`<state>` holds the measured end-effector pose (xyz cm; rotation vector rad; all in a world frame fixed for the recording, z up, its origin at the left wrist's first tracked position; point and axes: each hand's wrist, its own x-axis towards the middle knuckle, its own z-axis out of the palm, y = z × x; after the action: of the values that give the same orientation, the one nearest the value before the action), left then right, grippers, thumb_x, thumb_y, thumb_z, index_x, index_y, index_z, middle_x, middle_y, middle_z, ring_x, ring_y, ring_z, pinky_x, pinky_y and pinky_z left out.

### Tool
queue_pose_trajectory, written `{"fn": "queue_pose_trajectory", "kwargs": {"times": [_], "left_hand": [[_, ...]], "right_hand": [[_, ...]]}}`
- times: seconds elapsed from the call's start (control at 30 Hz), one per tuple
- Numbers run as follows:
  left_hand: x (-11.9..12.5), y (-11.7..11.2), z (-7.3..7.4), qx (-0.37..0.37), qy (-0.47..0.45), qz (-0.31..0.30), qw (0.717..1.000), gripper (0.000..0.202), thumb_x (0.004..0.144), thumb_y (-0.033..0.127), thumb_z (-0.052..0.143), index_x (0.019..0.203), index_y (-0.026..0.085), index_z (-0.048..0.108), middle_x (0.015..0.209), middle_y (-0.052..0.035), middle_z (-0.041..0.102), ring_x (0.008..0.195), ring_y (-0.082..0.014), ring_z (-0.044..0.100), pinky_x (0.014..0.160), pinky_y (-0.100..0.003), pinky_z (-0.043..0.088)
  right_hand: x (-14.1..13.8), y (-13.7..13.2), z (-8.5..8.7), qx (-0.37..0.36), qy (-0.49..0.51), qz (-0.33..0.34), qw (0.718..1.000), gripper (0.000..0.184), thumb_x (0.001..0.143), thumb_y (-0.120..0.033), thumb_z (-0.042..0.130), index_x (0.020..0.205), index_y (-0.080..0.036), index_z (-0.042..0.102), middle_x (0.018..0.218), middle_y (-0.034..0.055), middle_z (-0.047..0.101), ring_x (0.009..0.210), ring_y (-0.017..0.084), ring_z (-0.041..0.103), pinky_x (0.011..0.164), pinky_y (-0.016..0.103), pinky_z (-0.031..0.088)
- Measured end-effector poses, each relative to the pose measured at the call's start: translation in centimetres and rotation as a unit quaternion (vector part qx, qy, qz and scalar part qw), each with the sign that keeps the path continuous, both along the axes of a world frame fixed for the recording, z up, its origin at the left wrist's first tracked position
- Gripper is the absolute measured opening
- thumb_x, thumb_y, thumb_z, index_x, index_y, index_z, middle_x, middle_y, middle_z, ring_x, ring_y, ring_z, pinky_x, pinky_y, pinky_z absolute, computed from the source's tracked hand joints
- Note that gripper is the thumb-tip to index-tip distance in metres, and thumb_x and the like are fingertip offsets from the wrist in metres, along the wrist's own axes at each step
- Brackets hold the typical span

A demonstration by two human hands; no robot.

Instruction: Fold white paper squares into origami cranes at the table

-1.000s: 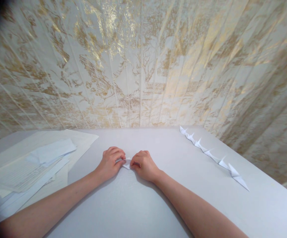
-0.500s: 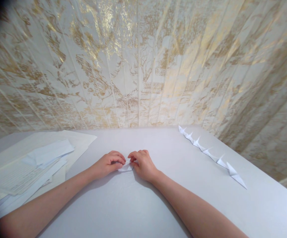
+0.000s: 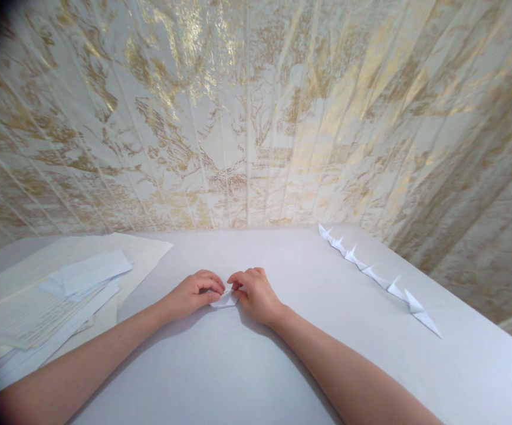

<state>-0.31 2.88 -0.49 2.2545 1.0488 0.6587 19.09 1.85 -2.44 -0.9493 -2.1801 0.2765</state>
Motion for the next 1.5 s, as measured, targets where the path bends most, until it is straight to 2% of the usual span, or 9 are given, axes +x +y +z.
{"fn": "queue_pose_trajectory", "kwargs": {"times": [0.37,0.53,0.63,0.73,0.87,1.07,1.23,1.4,1.5], "left_hand": [[0.1,0.0,0.2,-0.004,0.015,0.006,1.0,0.015,0.075,0.016,0.053,0.069,0.017,0.067,0.086,-0.0037,0.069,0.089,-0.0175,0.057,0.085,-0.03,0.039],[0.3,0.1,-0.5,0.037,0.038,0.026,0.998,0.015,0.071,0.01,0.051,0.067,0.017,0.064,0.082,-0.0033,0.068,0.085,-0.0176,0.057,0.082,-0.03,0.04],[0.4,0.2,-0.8,0.093,0.042,0.035,0.994,0.022,0.068,0.007,0.052,0.082,0.019,0.064,0.086,-0.0027,0.067,0.088,-0.0189,0.056,0.081,-0.033,0.04],[0.3,0.1,-0.8,0.194,0.044,0.023,0.98,0.033,0.069,0.004,0.052,0.095,0.022,0.062,0.094,-0.0028,0.066,0.096,-0.0209,0.053,0.084,-0.037,0.035],[0.1,-0.1,-0.4,0.319,0.033,0.004,0.947,0.029,0.074,0.005,0.051,0.093,0.024,0.063,0.091,-0.0013,0.066,0.101,-0.0218,0.049,0.085,-0.039,0.029],[0.2,-0.5,-0.2,0.422,0.021,-0.026,0.906,0.019,0.08,0.01,0.05,0.082,0.024,0.063,0.084,0.0014,0.068,0.098,-0.0192,0.051,0.08,-0.037,0.026],[0.1,-0.6,-0.1,0.423,0.033,-0.03,0.905,0.023,0.078,0.005,0.047,0.073,0.022,0.062,0.086,0.0018,0.068,0.099,-0.0188,0.052,0.081,-0.037,0.025],[0.1,-0.6,-0.3,0.425,0.03,-0.03,0.904,0.024,0.078,0.004,0.045,0.067,0.02,0.06,0.082,0.0019,0.068,0.094,-0.0179,0.051,0.08,-0.037,0.026],[0.2,-0.6,-0.6,0.427,0.03,-0.024,0.903,0.024,0.077,0.004,0.045,0.064,0.019,0.059,0.079,0.001,0.067,0.088,-0.0172,0.049,0.079,-0.036,0.027]], "right_hand": [[0.0,0.1,0.0,-0.005,0.004,0.005,1.0,0.028,0.068,-0.001,0.059,0.091,-0.018,0.058,0.076,0.0022,0.066,0.075,0.017,0.059,0.078,0.034,0.038],[0.0,0.1,0.1,-0.032,0.02,0.014,0.999,0.03,0.067,0.001,0.06,0.091,-0.018,0.058,0.075,0.0015,0.066,0.074,0.016,0.059,0.077,0.033,0.04],[-0.1,0.1,0.3,-0.062,0.042,0.016,0.997,0.031,0.066,0.001,0.059,0.09,-0.019,0.058,0.074,-0.0003,0.066,0.073,0.015,0.06,0.078,0.032,0.04],[-0.3,0.0,0.6,-0.094,0.071,0.02,0.993,0.027,0.066,0.001,0.059,0.084,-0.019,0.058,0.072,-0.0016,0.064,0.07,0.013,0.059,0.077,0.03,0.041],[-0.4,-0.1,0.8,-0.169,0.124,0.02,0.977,0.016,0.066,-0.003,0.059,0.069,-0.018,0.054,0.067,-0.0032,0.06,0.065,0.012,0.056,0.067,0.025,0.043],[-0.4,0.3,0.6,-0.248,0.192,0.031,0.949,0.015,0.065,-0.007,0.061,0.067,-0.017,0.052,0.064,-0.0043,0.058,0.061,0.01,0.055,0.062,0.023,0.043],[-0.4,0.2,0.6,-0.218,0.144,0.039,0.964,0.011,0.068,-0.006,0.061,0.071,-0.016,0.058,0.065,-0.0024,0.061,0.062,0.011,0.056,0.064,0.023,0.044],[-0.5,-0.1,0.8,-0.116,0.05,0.045,0.991,0.009,0.07,-0.008,0.063,0.07,-0.017,0.063,0.067,0.0003,0.063,0.065,0.012,0.056,0.067,0.024,0.043],[-0.5,-0.1,0.8,-0.07,-0.004,0.05,0.996,0.007,0.071,-0.01,0.063,0.069,-0.017,0.064,0.063,0.0001,0.062,0.062,0.012,0.054,0.066,0.024,0.041]]}}
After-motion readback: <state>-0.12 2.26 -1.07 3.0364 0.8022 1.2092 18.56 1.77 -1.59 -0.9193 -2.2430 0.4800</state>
